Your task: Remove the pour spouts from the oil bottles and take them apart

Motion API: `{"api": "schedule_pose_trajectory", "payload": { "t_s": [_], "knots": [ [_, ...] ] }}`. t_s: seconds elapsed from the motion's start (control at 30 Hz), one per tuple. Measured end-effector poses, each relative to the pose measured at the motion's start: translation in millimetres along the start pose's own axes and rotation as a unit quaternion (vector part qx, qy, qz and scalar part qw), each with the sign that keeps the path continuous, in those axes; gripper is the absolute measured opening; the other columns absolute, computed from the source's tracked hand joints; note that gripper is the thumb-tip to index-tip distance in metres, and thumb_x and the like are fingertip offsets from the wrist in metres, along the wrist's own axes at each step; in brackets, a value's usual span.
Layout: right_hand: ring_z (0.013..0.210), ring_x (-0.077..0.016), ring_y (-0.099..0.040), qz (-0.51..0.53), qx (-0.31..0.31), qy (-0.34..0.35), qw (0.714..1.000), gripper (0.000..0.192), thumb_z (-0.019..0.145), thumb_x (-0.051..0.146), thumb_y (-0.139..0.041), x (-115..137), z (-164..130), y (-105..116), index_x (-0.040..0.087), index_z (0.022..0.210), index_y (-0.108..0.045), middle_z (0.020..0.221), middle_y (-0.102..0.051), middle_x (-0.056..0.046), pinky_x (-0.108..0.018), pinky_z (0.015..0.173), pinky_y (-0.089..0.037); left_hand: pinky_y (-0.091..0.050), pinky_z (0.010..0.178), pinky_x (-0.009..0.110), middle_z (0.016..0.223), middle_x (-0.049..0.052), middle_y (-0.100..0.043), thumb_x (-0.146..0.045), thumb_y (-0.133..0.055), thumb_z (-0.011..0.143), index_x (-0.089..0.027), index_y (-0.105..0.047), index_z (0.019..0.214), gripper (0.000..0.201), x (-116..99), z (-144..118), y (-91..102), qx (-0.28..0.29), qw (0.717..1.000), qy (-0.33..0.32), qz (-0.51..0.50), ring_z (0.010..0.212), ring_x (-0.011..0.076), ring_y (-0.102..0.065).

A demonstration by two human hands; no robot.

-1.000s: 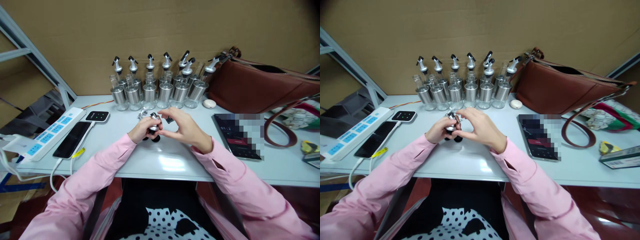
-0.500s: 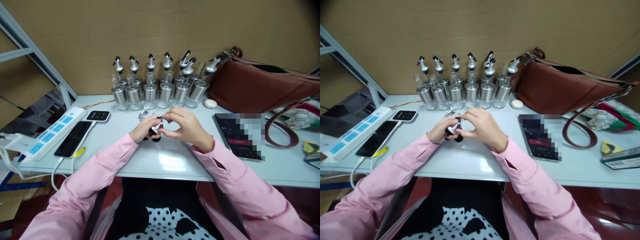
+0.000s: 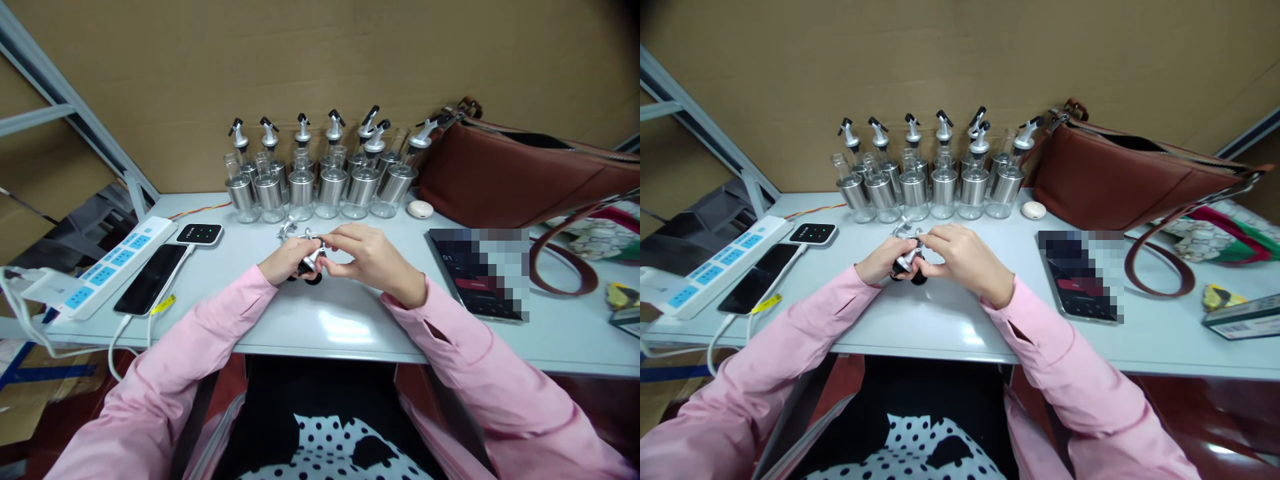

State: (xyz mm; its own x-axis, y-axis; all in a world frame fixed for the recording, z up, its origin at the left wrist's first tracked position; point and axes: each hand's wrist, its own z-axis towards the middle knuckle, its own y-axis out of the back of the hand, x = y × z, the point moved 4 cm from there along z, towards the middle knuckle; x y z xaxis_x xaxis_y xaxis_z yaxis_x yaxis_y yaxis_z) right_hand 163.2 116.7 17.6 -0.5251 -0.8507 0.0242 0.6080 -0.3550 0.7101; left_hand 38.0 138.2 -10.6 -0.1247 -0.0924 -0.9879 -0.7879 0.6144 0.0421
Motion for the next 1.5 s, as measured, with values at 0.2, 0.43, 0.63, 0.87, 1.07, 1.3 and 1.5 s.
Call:
{"api": "schedule_pose_trajectory", "payload": {
  "t_s": [0.2,0.43,0.63,0.87,1.07,1.3,1.5],
  "knots": [
    [0.064,-0.0161,-0.053,-0.027,0.016,0.018,0.999,0.025,0.087,0.032,-0.051,-0.4,0.0,1.4,0.01,0.09,-0.062,0.073,-0.061,-0.007,-0.028,0.06,-0.041,-0.019,0.031,0.017,0.034,-0.001,-0.042,-0.042,-0.038,0.083,-0.012,-0.051,0.052,0.045,1.5,2.9,-1.4,-0.008,1.0,-0.005,-0.005,0.028,0.005,-0.032],
    [0.066,-0.0171,-0.053,-0.033,0.037,0.021,0.999,0.028,0.09,0.033,-0.046,1.1,2.0,1.0,0.01,0.088,-0.061,0.072,-0.06,-0.008,-0.029,0.061,-0.042,-0.018,0.029,0.016,0.034,0.0,-0.042,-0.045,-0.04,0.083,-0.012,-0.05,0.053,0.046,3.0,3.4,-0.7,-0.01,1.0,0.001,-0.02,0.027,0.0053,-0.032],
    [0.064,-0.0169,-0.051,-0.029,0.039,0.029,0.998,0.027,0.09,0.031,-0.045,2.2,3.4,1.6,0.009,0.091,-0.061,0.07,-0.058,-0.007,-0.028,0.061,-0.041,-0.02,0.029,0.016,0.034,-0.001,-0.042,-0.049,-0.043,0.08,-0.012,-0.05,0.056,0.045,5.6,4.9,0.9,0.006,0.999,-0.002,-0.031,0.027,0.0057,-0.031],
    [0.063,-0.0162,-0.05,-0.018,0.046,0.022,0.999,0.025,0.09,0.03,-0.046,1.7,3.6,0.6,0.01,0.089,-0.06,0.069,-0.057,-0.006,-0.027,0.061,-0.04,-0.021,0.029,0.017,0.034,-0.001,-0.042,-0.053,-0.047,0.078,-0.012,-0.051,0.057,0.047,5.5,4.0,1.8,0.023,0.999,0.005,-0.036,0.027,0.006,-0.032],
    [0.06,-0.0152,-0.048,-0.009,0.052,0.017,0.998,0.025,0.09,0.031,-0.045,0.4,3.4,-0.5,0.011,0.089,-0.061,0.067,-0.056,-0.005,-0.027,0.058,-0.038,-0.02,0.029,0.017,0.034,-0.001,-0.041,-0.054,-0.045,0.08,-0.013,-0.051,0.056,0.048,5.6,4.0,0.6,0.031,0.999,0.012,-0.034,0.027,0.0056,-0.03],
    [0.058,-0.0133,-0.047,0.01,0.037,0.019,0.999,0.021,0.087,0.026,-0.048,2.2,4.5,2.5,0.01,0.085,-0.062,0.064,-0.055,-0.004,-0.024,0.056,-0.037,-0.019,0.03,0.017,0.034,0.0,-0.041,-0.054,-0.045,0.081,-0.012,-0.05,0.054,0.05,1.7,0.7,0.1,0.039,0.999,0.015,-0.019,0.027,0.0059,-0.032],
    [0.058,-0.0126,-0.048,0.024,0.042,0.009,0.999,0.019,0.086,0.025,-0.049,2.5,5.4,3.3,0.012,0.082,-0.062,0.066,-0.057,-0.005,-0.023,0.056,-0.037,-0.02,0.03,0.017,0.034,0.0,-0.041,-0.055,-0.047,0.079,-0.012,-0.05,0.053,0.05,2.4,1.1,1.1,0.044,0.998,0.028,-0.023,0.028,0.0063,-0.033]
  ]
}}
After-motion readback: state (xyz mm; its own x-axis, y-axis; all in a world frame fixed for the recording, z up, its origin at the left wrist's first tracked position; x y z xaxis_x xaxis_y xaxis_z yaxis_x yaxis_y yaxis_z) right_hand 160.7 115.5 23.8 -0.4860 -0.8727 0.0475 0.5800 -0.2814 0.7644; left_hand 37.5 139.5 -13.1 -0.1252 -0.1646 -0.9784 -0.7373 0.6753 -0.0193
